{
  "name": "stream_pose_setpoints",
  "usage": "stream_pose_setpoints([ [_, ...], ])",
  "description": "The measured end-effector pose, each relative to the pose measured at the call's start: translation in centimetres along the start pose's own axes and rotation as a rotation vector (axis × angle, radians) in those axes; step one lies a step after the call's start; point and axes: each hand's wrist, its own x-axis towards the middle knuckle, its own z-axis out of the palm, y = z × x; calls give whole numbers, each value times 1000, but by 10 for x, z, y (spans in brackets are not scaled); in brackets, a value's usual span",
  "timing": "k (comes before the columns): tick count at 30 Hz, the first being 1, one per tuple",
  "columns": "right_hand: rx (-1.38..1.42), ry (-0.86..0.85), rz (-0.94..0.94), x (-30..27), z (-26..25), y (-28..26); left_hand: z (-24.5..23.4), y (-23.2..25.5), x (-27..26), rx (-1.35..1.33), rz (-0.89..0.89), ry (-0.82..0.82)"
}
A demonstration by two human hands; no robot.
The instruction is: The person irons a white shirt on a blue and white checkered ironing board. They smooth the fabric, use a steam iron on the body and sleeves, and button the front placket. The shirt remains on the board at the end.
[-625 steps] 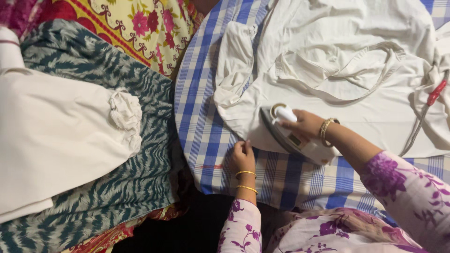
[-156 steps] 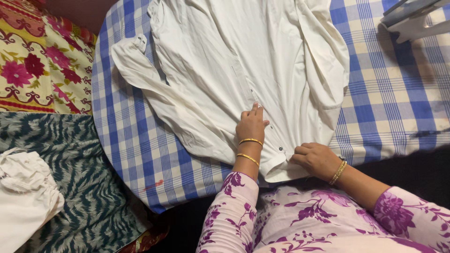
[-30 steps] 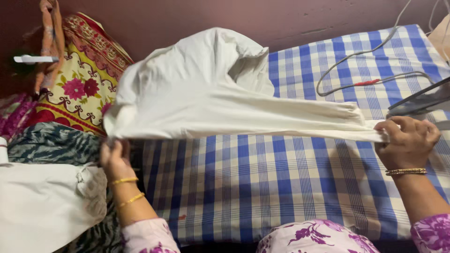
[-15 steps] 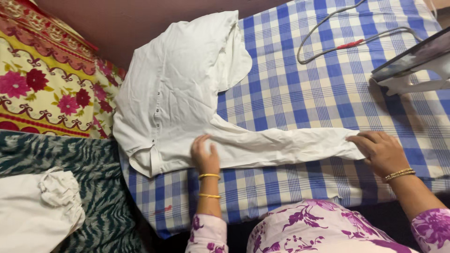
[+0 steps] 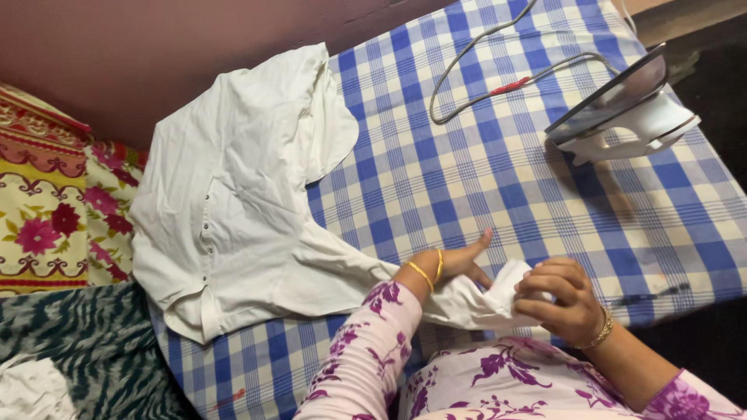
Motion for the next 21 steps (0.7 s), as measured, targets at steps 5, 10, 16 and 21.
stream_pose_setpoints([
  [5, -35, 21, 43, -18, -5, 23, 8, -11, 48, -8, 290, 96],
  [10, -55, -145, 225, -26, 22, 64, -78, -1, 32, -422, 741, 520],
  [16, 90, -512, 430, -34, 66, 108, -101, 1, 30, 137, 262, 1203],
  [21, 321, -489, 514, -78, 50, 132, -95, 3, 36, -57, 313, 1348],
])
